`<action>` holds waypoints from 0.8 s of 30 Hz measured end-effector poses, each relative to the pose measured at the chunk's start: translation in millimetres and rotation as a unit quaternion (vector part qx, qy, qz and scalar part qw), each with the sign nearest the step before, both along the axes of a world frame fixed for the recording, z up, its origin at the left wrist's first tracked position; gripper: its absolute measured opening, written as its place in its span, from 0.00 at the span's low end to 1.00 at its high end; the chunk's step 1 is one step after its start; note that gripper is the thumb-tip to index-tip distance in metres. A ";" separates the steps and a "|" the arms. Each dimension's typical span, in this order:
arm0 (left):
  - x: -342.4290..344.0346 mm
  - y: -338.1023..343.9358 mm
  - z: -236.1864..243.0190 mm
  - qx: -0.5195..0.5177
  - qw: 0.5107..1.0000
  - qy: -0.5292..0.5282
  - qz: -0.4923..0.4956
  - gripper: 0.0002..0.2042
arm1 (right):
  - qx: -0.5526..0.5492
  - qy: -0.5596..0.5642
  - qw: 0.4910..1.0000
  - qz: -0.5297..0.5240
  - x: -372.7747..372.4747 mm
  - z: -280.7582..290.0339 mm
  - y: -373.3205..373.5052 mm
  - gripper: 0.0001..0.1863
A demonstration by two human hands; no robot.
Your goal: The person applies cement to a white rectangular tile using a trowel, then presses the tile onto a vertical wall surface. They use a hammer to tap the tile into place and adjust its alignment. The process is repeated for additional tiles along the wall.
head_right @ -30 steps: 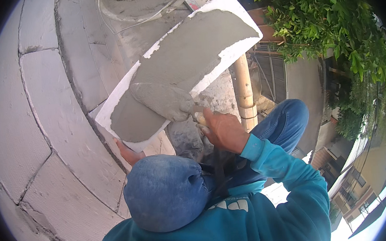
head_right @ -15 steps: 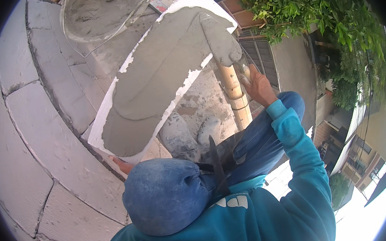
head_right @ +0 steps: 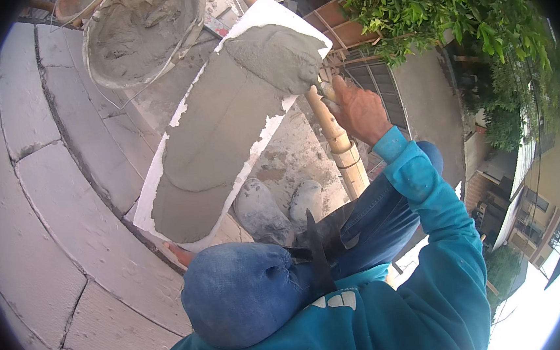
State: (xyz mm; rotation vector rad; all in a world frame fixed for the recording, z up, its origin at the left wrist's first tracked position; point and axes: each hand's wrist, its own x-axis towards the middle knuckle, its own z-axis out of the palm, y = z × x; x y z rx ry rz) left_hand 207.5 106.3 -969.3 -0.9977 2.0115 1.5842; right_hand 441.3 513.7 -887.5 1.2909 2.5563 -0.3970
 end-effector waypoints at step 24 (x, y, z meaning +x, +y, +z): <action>4.2 -1.1 0.6 -0.035 0.999 -0.022 -0.001 0.39 | -0.380 0.137 0.888 -0.219 48.1 -19.2 -40.2 0.22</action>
